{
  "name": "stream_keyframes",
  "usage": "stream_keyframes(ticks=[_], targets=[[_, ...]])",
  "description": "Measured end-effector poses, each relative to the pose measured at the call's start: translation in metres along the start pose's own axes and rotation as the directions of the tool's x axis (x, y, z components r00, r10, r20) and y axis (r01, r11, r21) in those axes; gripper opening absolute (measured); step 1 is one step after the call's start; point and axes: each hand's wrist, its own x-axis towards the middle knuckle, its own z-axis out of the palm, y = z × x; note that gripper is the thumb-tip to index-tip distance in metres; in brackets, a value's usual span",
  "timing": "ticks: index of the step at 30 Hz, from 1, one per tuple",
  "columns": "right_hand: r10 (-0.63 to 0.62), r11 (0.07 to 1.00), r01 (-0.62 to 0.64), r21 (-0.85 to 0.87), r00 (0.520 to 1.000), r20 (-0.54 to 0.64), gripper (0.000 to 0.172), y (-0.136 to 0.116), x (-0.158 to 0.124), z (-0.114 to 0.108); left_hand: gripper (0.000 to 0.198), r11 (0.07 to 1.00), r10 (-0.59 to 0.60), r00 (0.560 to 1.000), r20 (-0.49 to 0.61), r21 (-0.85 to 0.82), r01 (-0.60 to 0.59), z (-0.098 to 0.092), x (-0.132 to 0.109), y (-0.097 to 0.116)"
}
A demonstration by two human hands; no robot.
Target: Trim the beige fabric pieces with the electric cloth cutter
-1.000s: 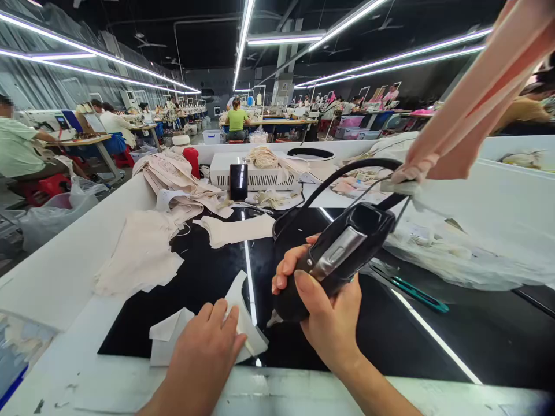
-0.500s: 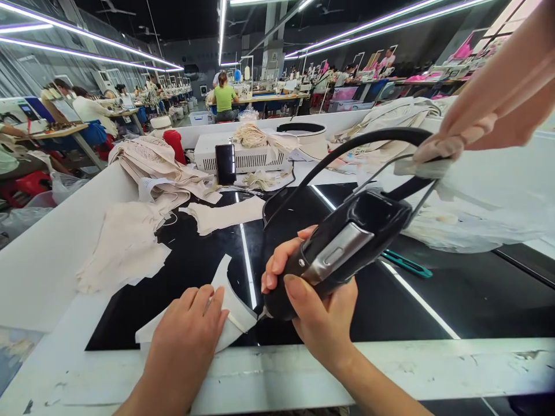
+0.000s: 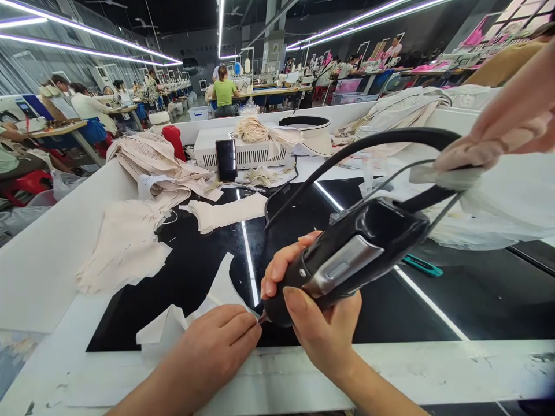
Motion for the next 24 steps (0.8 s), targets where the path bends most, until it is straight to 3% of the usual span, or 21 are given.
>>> stream_keyframes(ticks=[5,10,16,24], targets=[[-0.023,1.000,0.023,0.003,1.000,0.015,0.028,0.003,0.000,-0.001,0.025,1.000,0.005,1.000,0.009,-0.015,-0.005,0.001,-0.008,-0.010],[-0.033,0.999,0.033,0.003,0.999,0.038,0.022,0.003,0.000,0.000,0.026,0.998,-0.066,0.996,0.059,-0.013,0.067,-0.001,-0.015,-0.012],[-0.010,1.000,0.010,0.011,1.000,0.015,0.038,0.004,-0.002,-0.001,0.031,0.994,-0.110,0.989,0.098,-0.003,0.111,0.001,-0.023,-0.013],[-0.002,0.999,0.001,0.033,1.000,0.031,0.037,0.007,0.005,-0.002,0.034,0.990,-0.137,0.985,0.105,-0.004,0.139,0.007,-0.026,-0.013]])
